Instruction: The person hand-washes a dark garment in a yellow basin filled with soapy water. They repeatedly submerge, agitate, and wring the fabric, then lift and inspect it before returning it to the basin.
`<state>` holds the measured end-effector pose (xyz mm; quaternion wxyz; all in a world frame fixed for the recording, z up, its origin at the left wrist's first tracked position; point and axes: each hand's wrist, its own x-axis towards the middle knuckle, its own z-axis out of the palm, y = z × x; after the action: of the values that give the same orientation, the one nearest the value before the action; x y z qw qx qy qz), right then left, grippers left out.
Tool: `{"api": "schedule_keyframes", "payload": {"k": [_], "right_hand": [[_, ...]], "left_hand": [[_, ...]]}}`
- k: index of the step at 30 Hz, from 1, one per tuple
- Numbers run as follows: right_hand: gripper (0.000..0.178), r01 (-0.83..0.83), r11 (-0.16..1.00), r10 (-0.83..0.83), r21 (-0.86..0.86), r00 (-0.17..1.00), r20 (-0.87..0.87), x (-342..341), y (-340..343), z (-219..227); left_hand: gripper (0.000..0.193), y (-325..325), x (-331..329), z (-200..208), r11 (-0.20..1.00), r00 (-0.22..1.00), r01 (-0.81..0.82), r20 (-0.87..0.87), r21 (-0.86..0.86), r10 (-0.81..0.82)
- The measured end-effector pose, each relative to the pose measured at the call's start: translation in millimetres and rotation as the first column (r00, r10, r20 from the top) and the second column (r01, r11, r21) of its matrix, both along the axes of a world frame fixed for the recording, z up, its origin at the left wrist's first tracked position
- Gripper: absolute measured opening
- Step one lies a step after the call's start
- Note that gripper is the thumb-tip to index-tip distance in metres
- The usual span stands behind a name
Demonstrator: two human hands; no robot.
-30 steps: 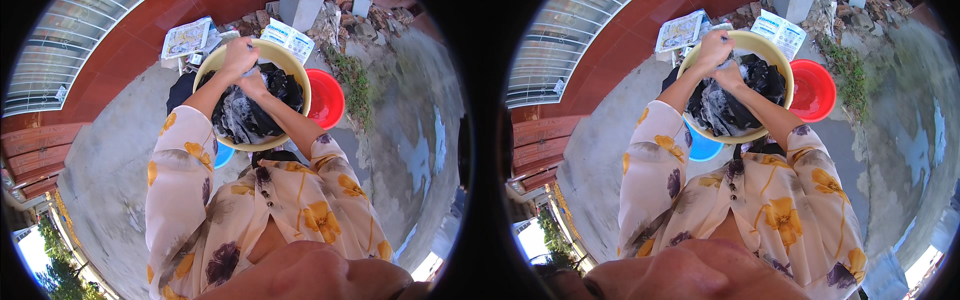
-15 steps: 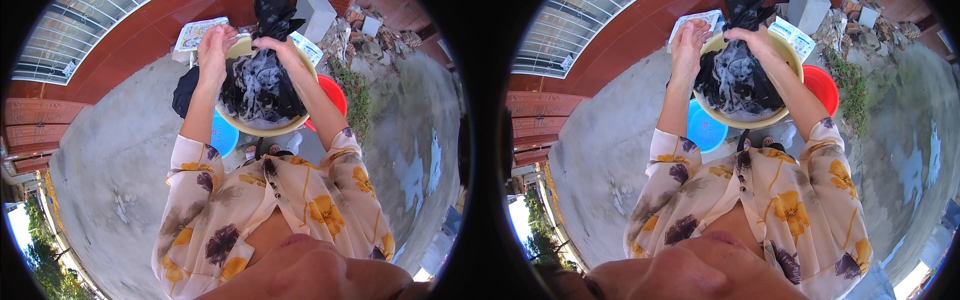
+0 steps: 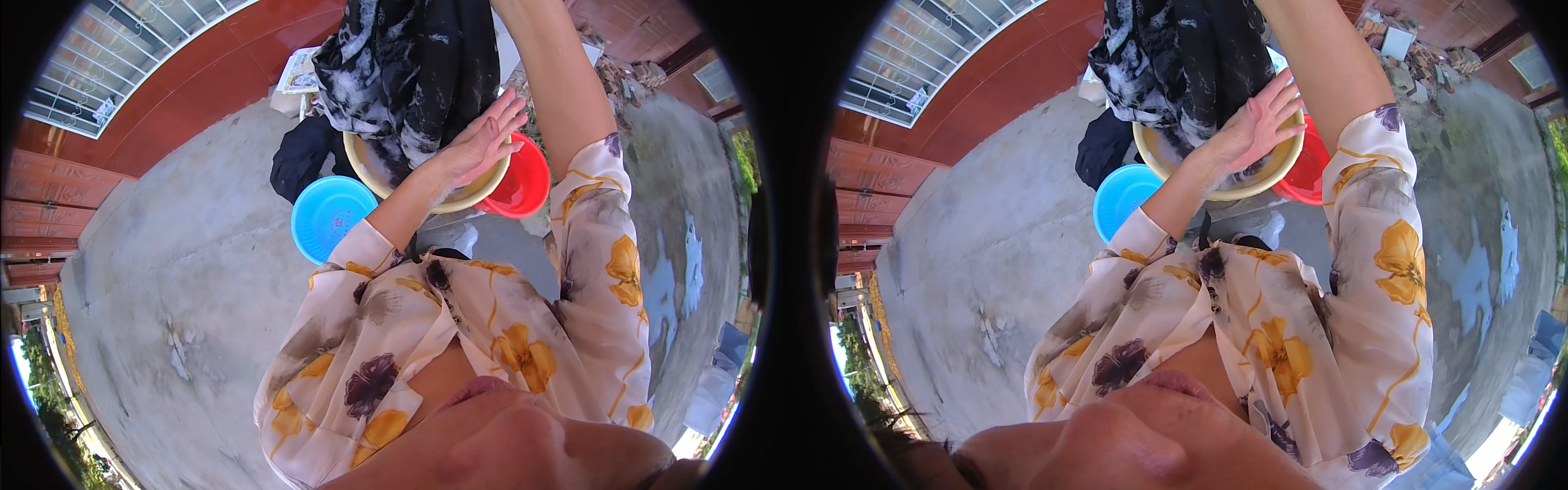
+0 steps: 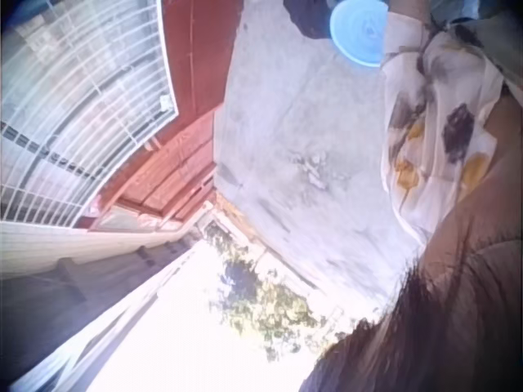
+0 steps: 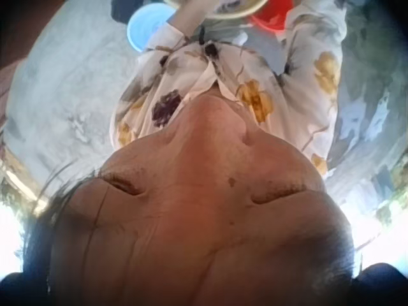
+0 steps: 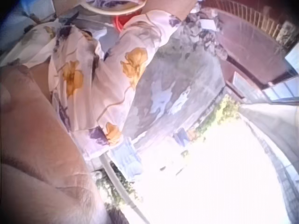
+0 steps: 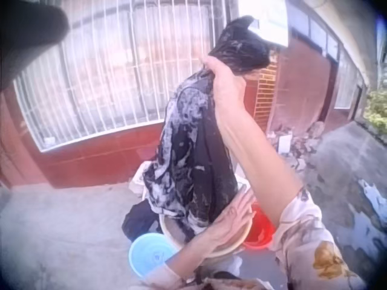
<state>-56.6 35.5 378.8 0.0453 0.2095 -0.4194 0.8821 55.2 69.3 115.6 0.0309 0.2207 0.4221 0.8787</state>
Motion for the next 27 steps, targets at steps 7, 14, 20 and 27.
{"api": "schedule_keyframes", "payload": {"k": [7, 14, 20, 27], "right_hand": [[0.027, 0.005, 0.999, -0.002, -0.038, 0.998, 0.061, 21.6, 34.4, -11.9], [0.023, -0.068, 0.977, 0.133, -0.202, 0.935, 0.329, 40.6, 12.2, -60.8], [0.023, -0.031, 0.959, 0.112, -0.281, 0.954, 0.277, 15.1, 50.7, -108.5], [0.019, 0.036, 0.984, 0.058, -0.174, 0.863, 0.502, 77.9, 133.0, -211.7]], "left_hand": [[0.119, -51.0, 22.5, 11.0, 0.946, 0.945, -0.279, 0.223, 0.165, 0.239], [0.119, -34.9, 30.3, -70.8, 0.899, 0.935, -0.162, 0.354, 0.406, 0.009], [0.144, -22.4, -45.8, -41.2, 0.257, 0.933, 0.187, -0.09, 0.948, -0.349], [0.078, -45.6, -59.2, -24.2, 0.58, 0.921, -0.382, 0.349, 0.72, 0.174]]}}
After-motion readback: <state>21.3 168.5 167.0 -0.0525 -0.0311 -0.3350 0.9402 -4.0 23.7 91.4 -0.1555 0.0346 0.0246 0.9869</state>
